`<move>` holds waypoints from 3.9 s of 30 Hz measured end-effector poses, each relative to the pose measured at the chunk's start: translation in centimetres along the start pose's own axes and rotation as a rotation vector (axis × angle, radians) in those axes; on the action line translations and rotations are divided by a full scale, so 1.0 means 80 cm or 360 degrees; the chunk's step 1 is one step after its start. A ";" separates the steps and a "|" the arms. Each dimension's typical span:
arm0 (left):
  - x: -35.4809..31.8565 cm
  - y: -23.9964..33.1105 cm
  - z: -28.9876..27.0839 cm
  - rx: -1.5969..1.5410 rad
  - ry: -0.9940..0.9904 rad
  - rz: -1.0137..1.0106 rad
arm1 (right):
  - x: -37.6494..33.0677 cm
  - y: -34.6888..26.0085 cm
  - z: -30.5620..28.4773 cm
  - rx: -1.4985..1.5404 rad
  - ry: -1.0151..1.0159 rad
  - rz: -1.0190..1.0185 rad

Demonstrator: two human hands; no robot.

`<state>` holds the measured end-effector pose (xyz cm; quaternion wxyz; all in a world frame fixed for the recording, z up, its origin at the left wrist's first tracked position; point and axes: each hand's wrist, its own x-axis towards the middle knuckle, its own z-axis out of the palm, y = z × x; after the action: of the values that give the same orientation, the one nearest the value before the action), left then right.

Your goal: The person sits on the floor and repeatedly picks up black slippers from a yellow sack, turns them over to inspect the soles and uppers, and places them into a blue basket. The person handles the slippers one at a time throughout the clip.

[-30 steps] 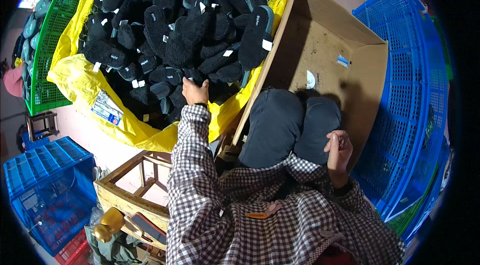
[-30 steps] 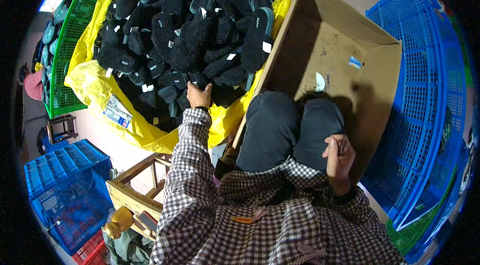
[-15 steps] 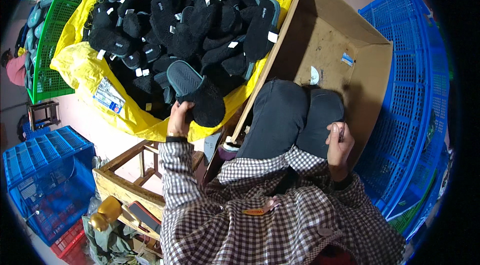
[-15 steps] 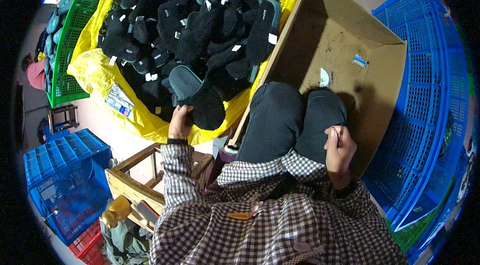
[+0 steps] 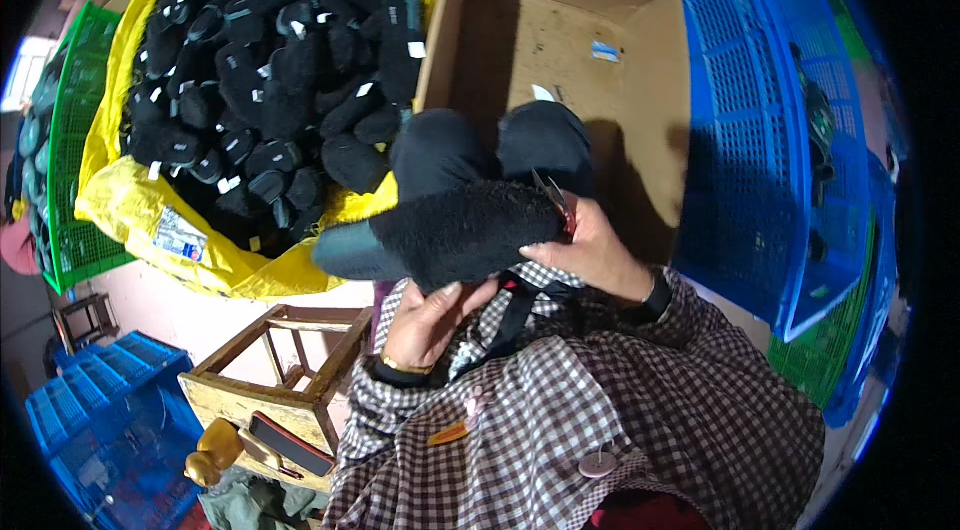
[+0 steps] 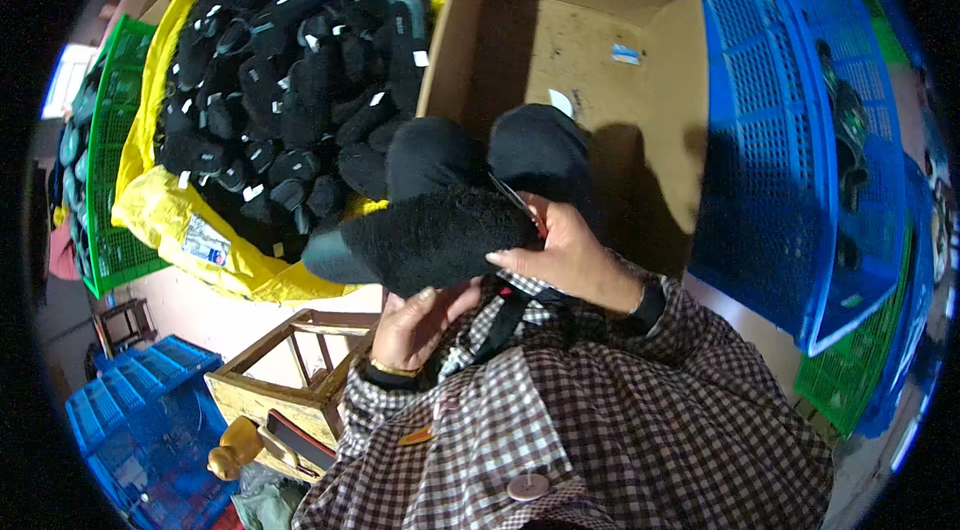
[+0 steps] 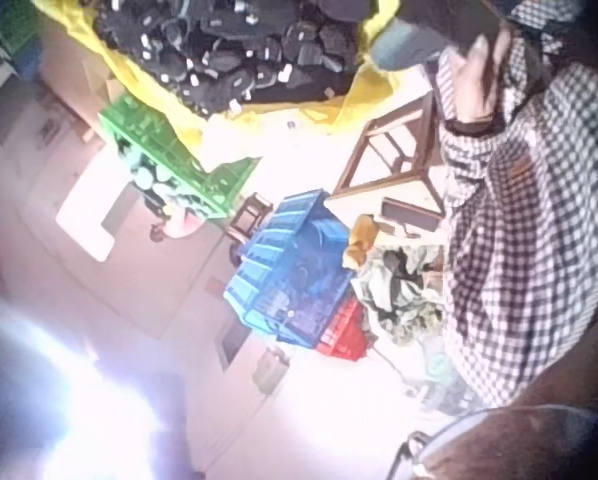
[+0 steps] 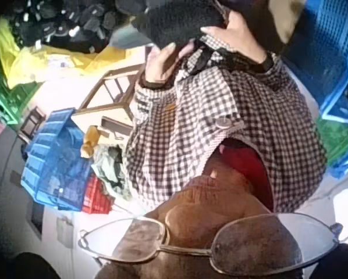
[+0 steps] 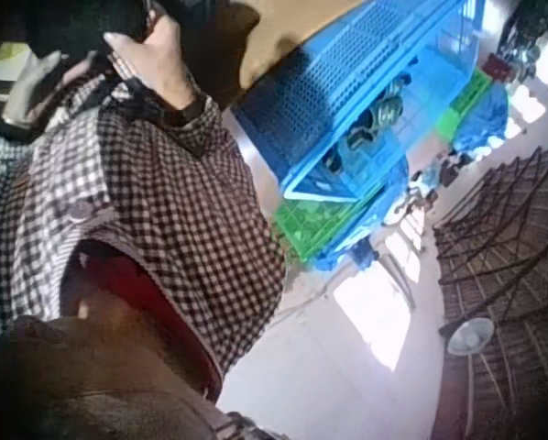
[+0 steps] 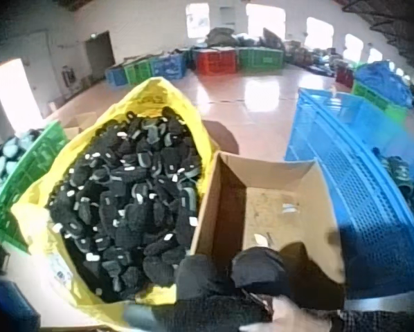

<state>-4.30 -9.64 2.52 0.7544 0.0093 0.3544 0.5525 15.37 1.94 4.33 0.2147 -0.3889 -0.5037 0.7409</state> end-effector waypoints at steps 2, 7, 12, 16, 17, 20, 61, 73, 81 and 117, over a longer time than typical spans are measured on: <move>-0.006 0.008 -0.007 0.0711 -0.0031 -0.0668 | -0.009 0.006 -0.030 -0.0107 0.0016 -0.0156; -0.033 0.033 0.035 0.1943 -0.0352 0.0497 | -0.028 0.027 -0.075 -0.0427 -0.0161 -0.0056; 0.039 0.044 0.085 0.2728 -0.0339 0.1312 | -0.037 0.022 -0.078 -0.0531 -0.0194 -0.0004; 0.067 0.022 0.087 0.2543 -0.0621 0.1245 | -0.040 0.039 -0.078 -0.0491 -0.0190 -0.0056; 0.074 0.016 0.083 0.2523 -0.0616 0.1310 | -0.042 0.042 -0.079 -0.0514 -0.0187 -0.0043; 0.087 0.008 0.080 0.2477 -0.0552 0.1287 | -0.047 0.060 -0.083 -0.0548 -0.0152 -0.0055; 0.073 0.023 0.068 0.2607 -0.0438 0.0157 | -0.031 0.063 -0.042 -0.0229 0.0559 -0.0133; 0.103 0.005 -0.018 -0.0291 -0.0387 -0.0253 | 0.007 -0.004 -0.009 -0.0174 0.0478 -0.0708; 0.106 -0.016 0.015 -0.0338 -0.0542 -0.0269 | 0.034 -0.012 0.002 -0.0778 0.0572 -0.0776; 0.125 -0.002 0.077 0.0685 0.0032 -0.0061 | -0.035 -0.009 -0.009 -0.1732 0.0983 -0.0331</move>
<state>0.53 1.06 1.80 0.7418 0.1578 0.4718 0.4497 17.61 0.63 5.84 0.1925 -0.5875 -0.7581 0.2077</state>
